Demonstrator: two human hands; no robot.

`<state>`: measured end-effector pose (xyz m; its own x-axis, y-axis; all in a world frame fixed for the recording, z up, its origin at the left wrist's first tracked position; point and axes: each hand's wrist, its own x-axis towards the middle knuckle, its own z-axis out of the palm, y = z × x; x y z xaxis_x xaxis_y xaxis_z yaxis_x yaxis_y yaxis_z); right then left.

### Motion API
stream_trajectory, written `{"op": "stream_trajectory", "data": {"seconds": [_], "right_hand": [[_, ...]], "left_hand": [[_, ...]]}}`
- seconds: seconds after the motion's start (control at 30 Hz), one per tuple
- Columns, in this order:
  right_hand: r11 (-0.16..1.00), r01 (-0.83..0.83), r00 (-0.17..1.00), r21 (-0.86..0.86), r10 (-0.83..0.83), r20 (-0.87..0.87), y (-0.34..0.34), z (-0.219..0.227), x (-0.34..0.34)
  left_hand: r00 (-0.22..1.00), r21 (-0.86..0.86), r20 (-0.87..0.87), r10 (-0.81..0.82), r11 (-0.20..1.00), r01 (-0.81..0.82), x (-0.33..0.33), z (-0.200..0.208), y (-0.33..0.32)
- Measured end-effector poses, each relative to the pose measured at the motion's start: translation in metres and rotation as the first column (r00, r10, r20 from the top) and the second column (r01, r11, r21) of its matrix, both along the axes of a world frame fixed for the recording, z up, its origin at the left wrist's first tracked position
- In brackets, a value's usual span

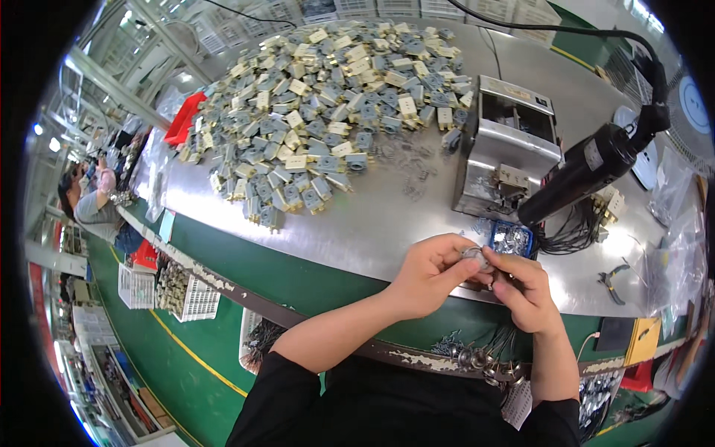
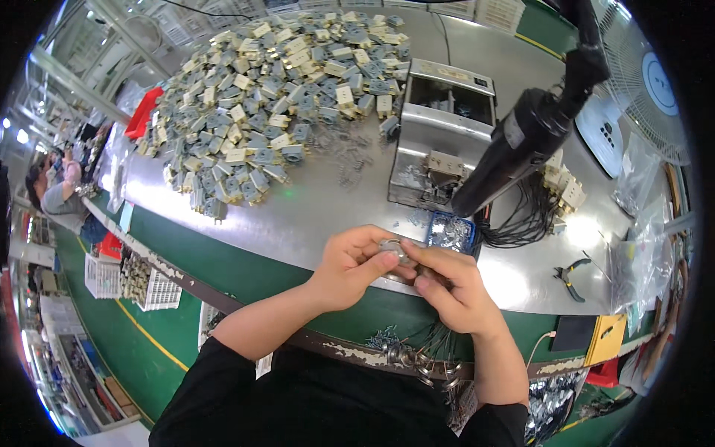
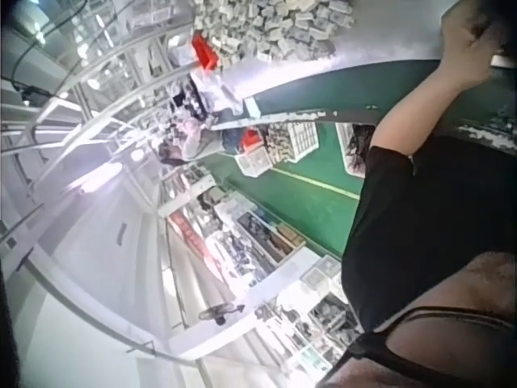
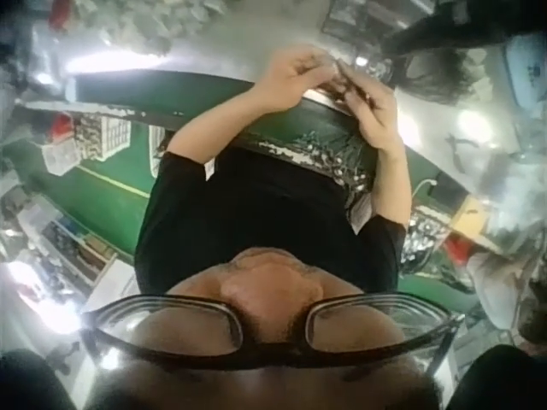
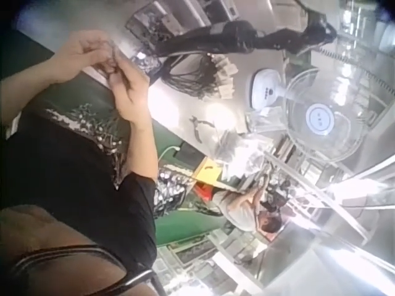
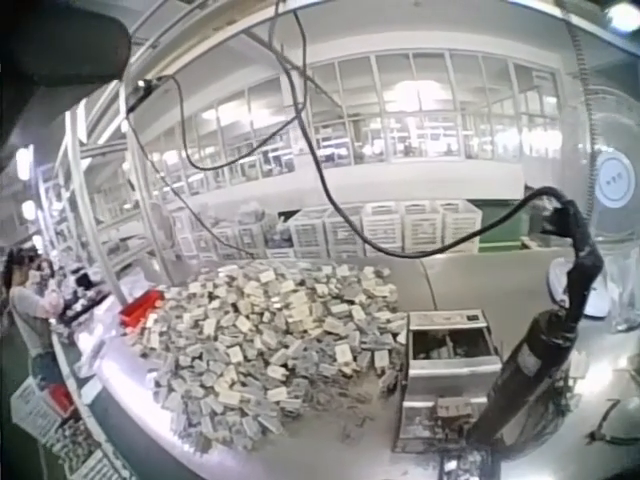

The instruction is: Assembling and securing small metal and plastic components onto wires using an electric screwdriver.

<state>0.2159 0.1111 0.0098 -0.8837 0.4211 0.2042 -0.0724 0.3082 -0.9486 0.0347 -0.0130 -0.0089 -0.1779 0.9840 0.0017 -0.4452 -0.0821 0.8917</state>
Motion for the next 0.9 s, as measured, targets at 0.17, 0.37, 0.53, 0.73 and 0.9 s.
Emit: {"op": "stream_trajectory", "data": {"seconds": [0.17, 0.37, 0.53, 0.73, 0.9], "right_hand": [[0.973, 0.055, 0.978, 0.226, -0.098, 0.182, 0.006, 0.009, 0.002], [0.820, 0.140, 0.935, 0.556, -0.294, 0.199, 0.023, 0.008, 0.012], [0.715, 0.029, 0.921, 0.699, -0.290, 0.259, 0.017, 0.004, 0.007], [0.730, 0.028, 0.907, 0.683, -0.306, 0.290, 0.019, -0.001, 0.011], [0.836, 0.173, 0.903, 0.521, -0.345, 0.255, 0.020, -0.005, 0.009]], "left_hand": [[0.071, 0.295, -0.946, 0.315, 0.933, -0.204, -0.078, 0.023, -0.010], [-0.374, 0.287, -0.921, 0.109, 0.838, -0.463, -0.189, 0.037, -0.026], [-0.331, 0.245, -0.935, 0.130, 0.910, -0.335, -0.228, 0.018, -0.029], [-0.006, 0.223, -0.973, 0.232, 0.927, -0.302, -0.175, 0.051, -0.029], [0.290, 0.280, -0.905, 0.310, 0.950, -0.142, -0.116, 0.073, -0.027]]}}
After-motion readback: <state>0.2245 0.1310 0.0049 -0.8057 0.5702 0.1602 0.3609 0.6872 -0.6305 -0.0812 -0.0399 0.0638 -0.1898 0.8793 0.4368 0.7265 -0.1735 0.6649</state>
